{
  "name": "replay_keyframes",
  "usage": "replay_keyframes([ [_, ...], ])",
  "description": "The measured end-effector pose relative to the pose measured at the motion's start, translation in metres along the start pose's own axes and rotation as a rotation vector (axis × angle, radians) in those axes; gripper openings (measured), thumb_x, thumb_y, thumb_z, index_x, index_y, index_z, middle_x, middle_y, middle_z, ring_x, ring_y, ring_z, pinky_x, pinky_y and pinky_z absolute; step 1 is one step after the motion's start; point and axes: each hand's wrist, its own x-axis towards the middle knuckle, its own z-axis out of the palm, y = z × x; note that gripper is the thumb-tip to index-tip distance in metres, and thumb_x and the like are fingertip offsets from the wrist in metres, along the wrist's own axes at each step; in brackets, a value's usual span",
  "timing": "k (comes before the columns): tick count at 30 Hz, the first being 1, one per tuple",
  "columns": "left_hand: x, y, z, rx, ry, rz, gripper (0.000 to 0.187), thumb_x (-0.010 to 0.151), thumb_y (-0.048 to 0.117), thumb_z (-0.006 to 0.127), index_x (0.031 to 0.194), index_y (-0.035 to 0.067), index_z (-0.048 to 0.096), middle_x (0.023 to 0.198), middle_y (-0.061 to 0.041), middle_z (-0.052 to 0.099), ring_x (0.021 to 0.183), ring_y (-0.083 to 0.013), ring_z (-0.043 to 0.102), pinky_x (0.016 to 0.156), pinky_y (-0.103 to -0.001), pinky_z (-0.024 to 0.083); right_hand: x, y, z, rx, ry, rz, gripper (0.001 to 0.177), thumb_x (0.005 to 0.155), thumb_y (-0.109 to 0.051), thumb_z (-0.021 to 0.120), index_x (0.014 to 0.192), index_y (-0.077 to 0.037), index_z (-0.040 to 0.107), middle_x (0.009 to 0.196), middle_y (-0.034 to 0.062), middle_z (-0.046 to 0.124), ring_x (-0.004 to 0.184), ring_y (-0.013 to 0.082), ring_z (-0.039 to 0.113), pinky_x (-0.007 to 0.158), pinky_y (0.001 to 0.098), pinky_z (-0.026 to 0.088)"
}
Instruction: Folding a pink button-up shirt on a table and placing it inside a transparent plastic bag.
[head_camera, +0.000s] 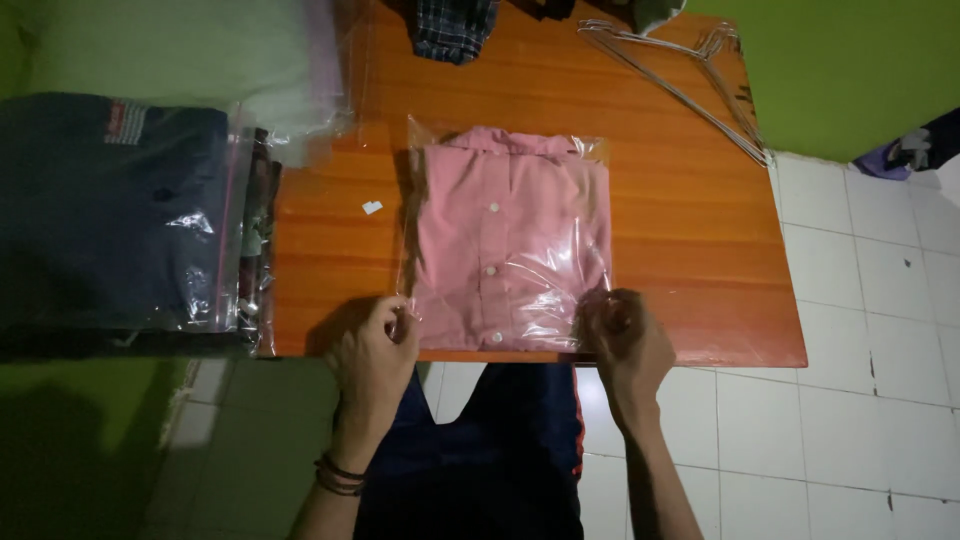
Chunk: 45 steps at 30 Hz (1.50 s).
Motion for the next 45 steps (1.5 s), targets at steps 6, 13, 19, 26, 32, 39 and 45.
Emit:
replay_keyframes([
  [6,0.0,-0.014,0.012,-0.076,0.441,0.545,0.018,0.095,0.012,0.07,0.111,0.006,0.067,0.111,-0.008,0.069,0.102,-0.0277,0.065,0.089,-0.044,0.05,-0.011,0.052,0.035,0.338,0.114,0.027,0.032,0.092,-0.02,0.083,0.107,-0.002,0.061,0.095,0.0137,0.063,0.081,0.0224,0.063,0.073,0.0332,0.05],
  [13,-0.001,-0.029,0.018,0.134,0.398,0.63,0.01,0.093,0.015,0.073,0.099,0.018,0.079,0.108,0.005,0.071,0.098,-0.0242,0.061,0.082,-0.045,0.039,-0.004,0.016,0.008,0.34,0.027,-0.062,0.015,0.093,-0.016,0.078,0.098,-0.003,0.07,0.099,0.0082,0.064,0.085,0.0177,0.066,0.075,0.0295,0.052],
  [19,-0.005,-0.019,0.008,0.13,0.377,0.391,0.023,0.099,0.034,0.065,0.109,0.02,0.08,0.12,-0.003,0.065,0.112,-0.0289,0.056,0.093,-0.052,0.036,-0.004,0.008,0.008,0.173,0.064,0.08,0.027,0.088,-0.023,0.083,0.096,-0.004,0.066,0.094,0.0077,0.066,0.078,0.0239,0.064,0.07,0.0352,0.051],
  [26,0.0,-0.032,0.007,0.278,0.357,0.467,0.03,0.092,0.039,0.067,0.113,0.021,0.078,0.123,-0.013,0.063,0.127,-0.0338,0.05,0.102,-0.059,0.031,0.006,0.021,0.0,-0.143,0.077,-0.313,0.014,0.087,-0.016,0.078,0.098,-0.011,0.071,0.105,0.0096,0.067,0.095,0.031,0.06,0.081,0.0439,0.045],
  [32,-0.002,-0.029,0.01,0.266,0.359,0.516,0.033,0.095,0.036,0.067,0.12,0.018,0.076,0.127,-0.011,0.061,0.134,-0.0341,0.048,0.113,-0.065,0.027,0.009,-0.001,-0.008,-0.34,0.031,-0.368,0.016,0.089,-0.016,0.073,0.102,-0.007,0.071,0.107,0.0099,0.069,0.098,0.0335,0.06,0.084,0.0473,0.043],
  [39,-0.002,-0.033,0.003,0.301,0.34,0.59,0.04,0.09,0.035,0.07,0.123,0.013,0.075,0.126,-0.016,0.061,0.133,-0.0376,0.047,0.114,-0.064,0.025,-0.041,-0.094,0.081,-0.148,-0.271,-0.627,0.036,0.076,-0.005,0.063,0.111,-0.004,0.067,0.107,0.0168,0.067,0.101,0.0362,0.065,0.083,0.044,0.054],
  [45,0.001,-0.033,0.009,0.22,0.386,0.566,0.035,0.09,0.035,0.074,0.119,0.017,0.077,0.124,-0.012,0.061,0.134,-0.0363,0.047,0.118,-0.065,0.022,-0.036,-0.09,0.109,-0.336,-0.317,-0.568,0.05,0.077,-0.018,0.068,0.12,0.007,0.062,0.102,0.0213,0.07,0.07,0.0326,0.069,0.06,0.0452,0.054],
])
